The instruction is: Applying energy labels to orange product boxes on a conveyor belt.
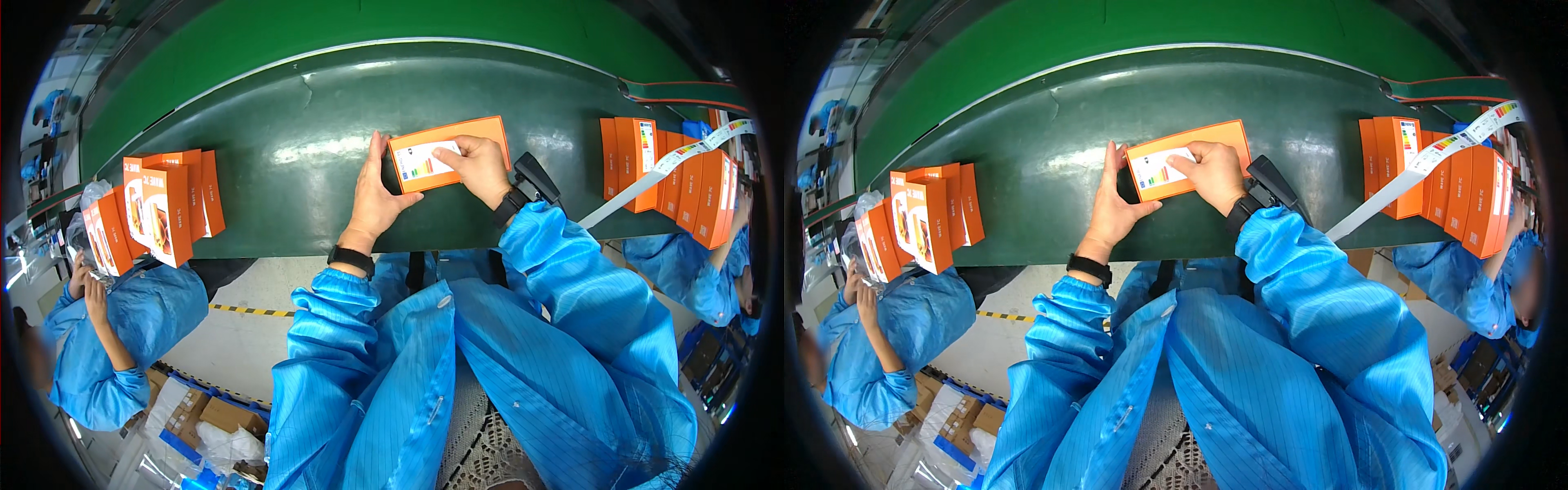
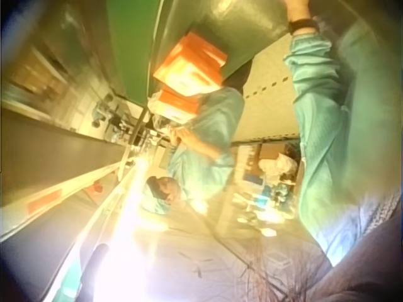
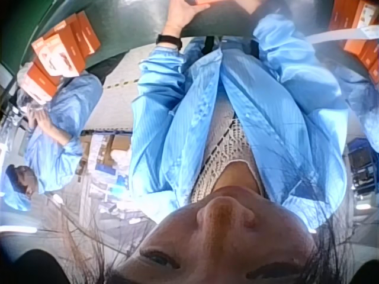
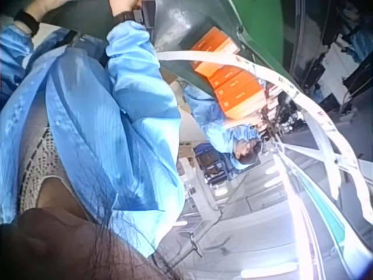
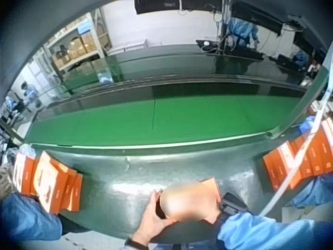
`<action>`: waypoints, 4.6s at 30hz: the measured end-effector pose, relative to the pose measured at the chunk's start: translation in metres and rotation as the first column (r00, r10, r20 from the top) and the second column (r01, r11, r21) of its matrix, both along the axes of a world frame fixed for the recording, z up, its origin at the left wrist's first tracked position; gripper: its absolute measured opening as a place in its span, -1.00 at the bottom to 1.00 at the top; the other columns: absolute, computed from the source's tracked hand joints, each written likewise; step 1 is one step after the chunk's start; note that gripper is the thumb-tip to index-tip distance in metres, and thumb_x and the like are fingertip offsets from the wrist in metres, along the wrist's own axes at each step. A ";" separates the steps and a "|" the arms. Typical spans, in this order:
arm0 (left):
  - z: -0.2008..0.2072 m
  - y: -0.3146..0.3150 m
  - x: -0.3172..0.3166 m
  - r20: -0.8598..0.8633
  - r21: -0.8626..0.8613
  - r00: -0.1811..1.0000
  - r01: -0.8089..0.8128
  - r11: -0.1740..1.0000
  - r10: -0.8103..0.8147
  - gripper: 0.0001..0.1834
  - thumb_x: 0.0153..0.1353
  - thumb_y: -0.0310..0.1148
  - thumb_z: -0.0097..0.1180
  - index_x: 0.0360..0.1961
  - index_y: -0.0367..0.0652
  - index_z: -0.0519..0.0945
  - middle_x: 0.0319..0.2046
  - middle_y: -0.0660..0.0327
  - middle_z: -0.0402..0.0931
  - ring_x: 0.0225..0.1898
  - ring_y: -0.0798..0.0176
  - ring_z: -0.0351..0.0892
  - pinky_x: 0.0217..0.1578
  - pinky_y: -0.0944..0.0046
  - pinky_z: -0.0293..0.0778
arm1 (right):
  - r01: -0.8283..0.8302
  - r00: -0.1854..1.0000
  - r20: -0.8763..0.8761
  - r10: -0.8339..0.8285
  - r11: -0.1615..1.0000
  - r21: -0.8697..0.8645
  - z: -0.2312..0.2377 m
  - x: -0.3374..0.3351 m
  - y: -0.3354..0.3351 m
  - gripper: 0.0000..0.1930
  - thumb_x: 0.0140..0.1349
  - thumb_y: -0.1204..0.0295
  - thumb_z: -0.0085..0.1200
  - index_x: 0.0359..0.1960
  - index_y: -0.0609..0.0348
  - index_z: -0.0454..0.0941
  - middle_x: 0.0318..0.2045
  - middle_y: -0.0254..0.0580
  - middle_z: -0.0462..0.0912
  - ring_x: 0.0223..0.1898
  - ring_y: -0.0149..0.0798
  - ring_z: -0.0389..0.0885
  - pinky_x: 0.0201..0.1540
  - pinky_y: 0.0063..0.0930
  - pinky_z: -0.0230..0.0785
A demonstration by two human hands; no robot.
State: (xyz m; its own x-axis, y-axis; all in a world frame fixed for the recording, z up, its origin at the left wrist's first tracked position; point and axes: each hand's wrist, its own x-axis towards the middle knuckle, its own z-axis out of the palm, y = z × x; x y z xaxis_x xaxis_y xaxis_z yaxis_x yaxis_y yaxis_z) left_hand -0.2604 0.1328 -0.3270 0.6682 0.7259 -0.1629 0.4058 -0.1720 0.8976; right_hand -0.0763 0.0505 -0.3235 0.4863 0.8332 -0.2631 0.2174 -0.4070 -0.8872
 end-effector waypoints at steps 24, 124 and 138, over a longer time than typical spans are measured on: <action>0.007 0.004 0.003 -0.042 0.027 0.999 -0.012 1.000 0.013 0.34 -0.38 -0.50 0.53 0.43 -0.11 -0.11 0.29 0.06 0.25 0.04 0.05 0.44 0.13 0.16 0.37 | -0.102 0.842 0.514 0.163 0.984 -0.146 0.011 -0.004 0.010 -0.54 -0.08 0.02 0.33 -0.33 0.16 0.61 -0.51 -0.07 0.65 -0.46 -0.01 0.64 -0.39 -0.23 0.44; -0.060 0.156 -0.332 0.120 -0.989 0.105 -0.076 0.128 0.987 -0.30 0.42 0.16 -0.59 0.31 -0.14 0.20 0.26 0.12 0.27 0.30 0.06 0.23 0.24 -0.06 0.18 | -0.692 0.720 -0.061 0.691 0.708 -0.140 0.155 -0.311 0.343 -0.33 -0.14 0.05 0.44 -0.04 0.23 0.56 -0.24 -0.11 0.70 -0.26 -0.26 0.69 -0.16 -0.43 0.51; 0.026 0.187 -0.249 0.184 -0.263 0.600 -0.733 0.627 0.778 -0.35 0.28 -0.12 0.11 0.14 -0.50 0.26 -0.07 -0.06 0.41 -0.12 0.22 0.44 -0.14 0.21 0.40 | -0.530 0.846 0.038 0.532 0.847 -0.049 0.097 -0.129 0.206 -0.01 -0.24 0.23 0.47 0.30 0.18 0.22 0.26 0.03 0.26 0.32 -0.02 0.19 0.34 -0.26 0.06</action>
